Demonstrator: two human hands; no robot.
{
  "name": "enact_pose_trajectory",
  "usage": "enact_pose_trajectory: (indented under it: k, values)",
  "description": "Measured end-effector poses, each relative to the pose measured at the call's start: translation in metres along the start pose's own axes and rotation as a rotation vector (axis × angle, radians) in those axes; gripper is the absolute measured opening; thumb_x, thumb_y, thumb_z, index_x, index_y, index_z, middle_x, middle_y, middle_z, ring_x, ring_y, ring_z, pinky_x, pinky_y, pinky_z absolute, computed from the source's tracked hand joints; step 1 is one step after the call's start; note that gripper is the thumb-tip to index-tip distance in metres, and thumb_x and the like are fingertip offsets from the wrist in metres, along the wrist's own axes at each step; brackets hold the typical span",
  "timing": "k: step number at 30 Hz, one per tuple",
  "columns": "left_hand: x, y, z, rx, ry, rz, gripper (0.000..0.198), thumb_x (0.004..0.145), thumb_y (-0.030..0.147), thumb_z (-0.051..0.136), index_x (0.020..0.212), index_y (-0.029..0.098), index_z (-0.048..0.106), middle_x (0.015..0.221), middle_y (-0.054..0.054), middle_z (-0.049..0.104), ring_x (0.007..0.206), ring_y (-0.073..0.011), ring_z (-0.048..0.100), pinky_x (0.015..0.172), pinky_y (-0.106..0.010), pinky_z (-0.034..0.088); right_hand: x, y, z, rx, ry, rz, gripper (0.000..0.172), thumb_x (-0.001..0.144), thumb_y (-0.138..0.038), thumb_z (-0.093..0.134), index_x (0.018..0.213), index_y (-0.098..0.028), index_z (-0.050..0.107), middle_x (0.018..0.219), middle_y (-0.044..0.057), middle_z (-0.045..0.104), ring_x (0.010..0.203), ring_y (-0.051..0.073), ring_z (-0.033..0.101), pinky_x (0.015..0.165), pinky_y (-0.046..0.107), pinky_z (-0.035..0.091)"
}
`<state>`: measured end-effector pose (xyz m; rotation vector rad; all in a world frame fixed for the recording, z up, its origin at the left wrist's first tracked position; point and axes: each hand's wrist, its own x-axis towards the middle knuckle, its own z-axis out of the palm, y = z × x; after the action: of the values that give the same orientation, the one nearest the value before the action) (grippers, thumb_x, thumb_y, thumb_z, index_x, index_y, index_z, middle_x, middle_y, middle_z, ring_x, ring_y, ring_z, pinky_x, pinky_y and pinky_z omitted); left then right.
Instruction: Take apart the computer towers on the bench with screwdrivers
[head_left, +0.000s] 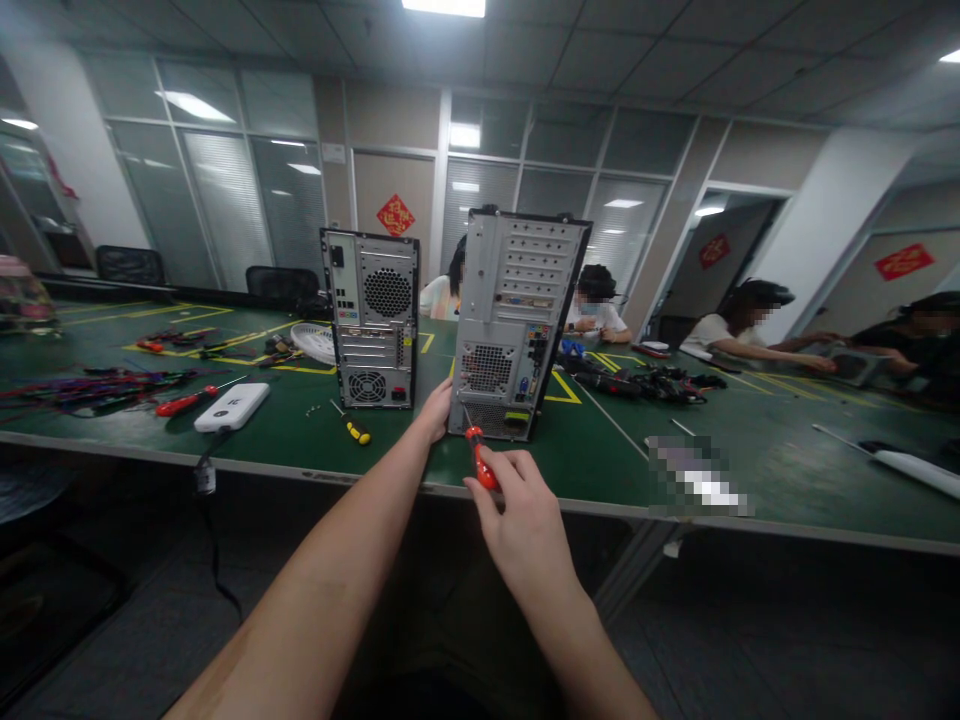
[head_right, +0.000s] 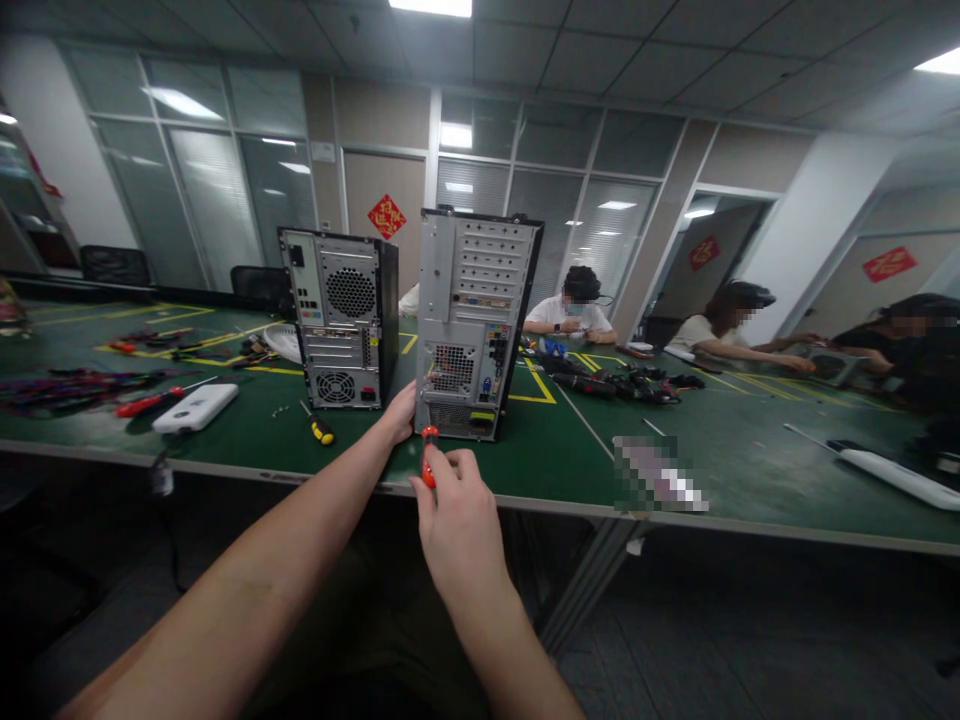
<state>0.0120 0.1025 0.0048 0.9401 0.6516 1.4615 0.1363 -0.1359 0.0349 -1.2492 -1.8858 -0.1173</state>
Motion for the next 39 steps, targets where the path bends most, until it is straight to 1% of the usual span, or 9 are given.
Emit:
enact_pose_trajectory:
  k: [5, 11, 18, 21, 25, 28, 32, 35, 39]
  values:
    - [0.0006, -0.0011, -0.0008, 0.006, -0.001, 0.008, 0.033, 0.080, 0.029, 0.080, 0.111, 0.018, 0.079, 0.090, -0.006, 0.082, 0.085, -0.0224, 0.078, 0.081, -0.032, 0.061, -0.0001, -0.0002, -0.0011, -0.070, -0.031, -0.081, 0.035, 0.096, -0.006, 0.059, 0.124, -0.021, 0.074, 0.124, 0.012, 0.066, 0.103, 0.025, 0.067, 0.090, 0.040, 0.059]
    - [0.0015, -0.0016, -0.0020, 0.007, 0.000, 0.011, 0.032, 0.079, 0.028, 0.079, 0.110, 0.018, 0.079, 0.094, -0.007, 0.082, 0.092, -0.0236, 0.078, 0.085, -0.033, 0.061, 0.0007, 0.0005, 0.0005, 0.000, 0.022, 0.046, 0.029, 0.097, -0.023, 0.071, 0.126, -0.015, 0.071, 0.104, 0.008, 0.068, 0.086, 0.023, 0.069, 0.082, 0.037, 0.060]
    - [0.0025, -0.0022, -0.0015, 0.005, -0.016, 0.010, 0.032, 0.082, 0.022, 0.071, 0.112, 0.017, 0.078, 0.091, -0.006, 0.082, 0.089, -0.0223, 0.078, 0.083, -0.032, 0.061, -0.0001, 0.0015, -0.0005, -0.078, -0.025, -0.096, 0.034, 0.097, -0.006, 0.058, 0.123, -0.021, 0.075, 0.126, 0.012, 0.065, 0.098, 0.023, 0.068, 0.089, 0.038, 0.059]
    - [0.0021, -0.0016, -0.0010, 0.003, -0.002, -0.001, 0.030, 0.082, 0.022, 0.071, 0.110, 0.017, 0.079, 0.089, -0.005, 0.082, 0.089, -0.0227, 0.078, 0.083, -0.032, 0.061, 0.0004, 0.0004, 0.0005, -0.033, -0.012, -0.014, 0.029, 0.096, -0.015, 0.070, 0.125, -0.018, 0.073, 0.115, 0.011, 0.068, 0.090, 0.023, 0.069, 0.084, 0.037, 0.060]
    - [0.0019, -0.0013, -0.0013, -0.005, -0.002, -0.005, 0.029, 0.080, 0.026, 0.077, 0.108, 0.018, 0.079, 0.092, -0.006, 0.082, 0.092, -0.0236, 0.078, 0.086, -0.033, 0.061, 0.0014, 0.0010, 0.0009, -0.021, 0.017, 0.051, 0.033, 0.094, -0.025, 0.077, 0.125, -0.014, 0.072, 0.101, 0.008, 0.069, 0.081, 0.022, 0.069, 0.077, 0.035, 0.060]
    - [0.0022, -0.0017, -0.0016, -0.009, -0.005, -0.005, 0.035, 0.078, 0.030, 0.081, 0.110, 0.018, 0.079, 0.093, -0.007, 0.082, 0.092, -0.0241, 0.078, 0.087, -0.034, 0.061, 0.0011, 0.0021, -0.0001, -0.043, 0.001, -0.027, 0.031, 0.097, -0.015, 0.068, 0.128, -0.019, 0.073, 0.116, 0.011, 0.068, 0.087, 0.021, 0.069, 0.081, 0.035, 0.060]
    - [0.0014, -0.0011, -0.0008, -0.008, -0.014, 0.012, 0.029, 0.079, 0.026, 0.078, 0.107, 0.017, 0.079, 0.093, -0.007, 0.082, 0.093, -0.0243, 0.078, 0.088, -0.034, 0.061, 0.0002, 0.0018, -0.0005, -0.082, -0.016, -0.108, 0.037, 0.096, -0.006, 0.059, 0.124, -0.022, 0.076, 0.128, 0.012, 0.066, 0.098, 0.024, 0.070, 0.089, 0.039, 0.060]
    - [0.0004, -0.0001, -0.0002, -0.010, -0.007, 0.007, 0.029, 0.080, 0.022, 0.075, 0.109, 0.018, 0.079, 0.093, -0.007, 0.082, 0.094, -0.0243, 0.078, 0.087, -0.034, 0.061, 0.0001, 0.0017, 0.0008, -0.018, 0.015, -0.026, 0.032, 0.098, -0.016, 0.067, 0.129, -0.018, 0.074, 0.118, 0.011, 0.068, 0.090, 0.023, 0.071, 0.084, 0.038, 0.062]
    - [-0.0003, -0.0001, -0.0006, -0.006, -0.007, 0.010, 0.033, 0.080, 0.026, 0.078, 0.112, 0.019, 0.079, 0.096, -0.007, 0.083, 0.096, -0.0248, 0.078, 0.086, -0.034, 0.061, 0.0005, 0.0033, 0.0026, 0.035, 0.037, 0.027, 0.038, 0.096, -0.025, 0.074, 0.133, -0.016, 0.071, 0.107, 0.009, 0.069, 0.086, 0.023, 0.071, 0.080, 0.038, 0.062]
